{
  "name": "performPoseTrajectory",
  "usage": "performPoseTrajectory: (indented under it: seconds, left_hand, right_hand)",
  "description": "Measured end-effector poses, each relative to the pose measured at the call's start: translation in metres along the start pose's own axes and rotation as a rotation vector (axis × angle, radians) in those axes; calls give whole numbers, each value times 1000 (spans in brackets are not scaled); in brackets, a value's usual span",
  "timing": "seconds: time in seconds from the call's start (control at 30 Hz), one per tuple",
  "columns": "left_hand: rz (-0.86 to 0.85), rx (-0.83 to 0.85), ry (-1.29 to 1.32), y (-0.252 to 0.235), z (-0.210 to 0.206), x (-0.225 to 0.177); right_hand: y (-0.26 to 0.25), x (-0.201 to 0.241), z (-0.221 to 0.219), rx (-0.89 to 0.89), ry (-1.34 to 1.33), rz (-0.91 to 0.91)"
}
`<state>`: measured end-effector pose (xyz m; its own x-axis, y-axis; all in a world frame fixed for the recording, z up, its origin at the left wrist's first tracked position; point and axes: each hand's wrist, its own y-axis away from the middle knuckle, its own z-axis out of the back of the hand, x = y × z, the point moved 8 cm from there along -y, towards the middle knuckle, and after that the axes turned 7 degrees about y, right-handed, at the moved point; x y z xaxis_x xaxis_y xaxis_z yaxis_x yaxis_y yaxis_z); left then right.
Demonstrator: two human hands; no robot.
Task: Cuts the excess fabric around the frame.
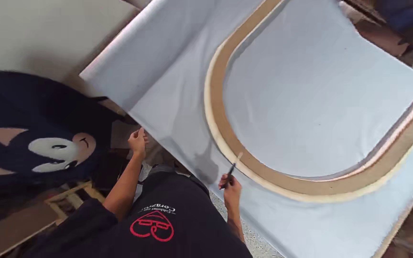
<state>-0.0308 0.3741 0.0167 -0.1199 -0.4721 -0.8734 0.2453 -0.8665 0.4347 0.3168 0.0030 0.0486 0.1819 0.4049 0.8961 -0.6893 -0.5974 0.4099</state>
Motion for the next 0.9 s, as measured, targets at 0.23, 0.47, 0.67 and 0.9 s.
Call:
performPoseTrajectory:
  seconds: [0.23,0.47,0.67,0.9]
  left_hand:
    - [81,264,162,-137,18,-42]
    - [62,469,129,-188,29,-94]
    - [39,664,-11,-190,24,-126]
    - [62,639,-312,-212,51,-114]
  right_hand:
    - [32,27,-242,667,316,-44]
    - [83,53,-424,974,-197,-236]
    - [81,80,-521,974,-397,-438]
    - [44,74,-568,866,-397,-610]
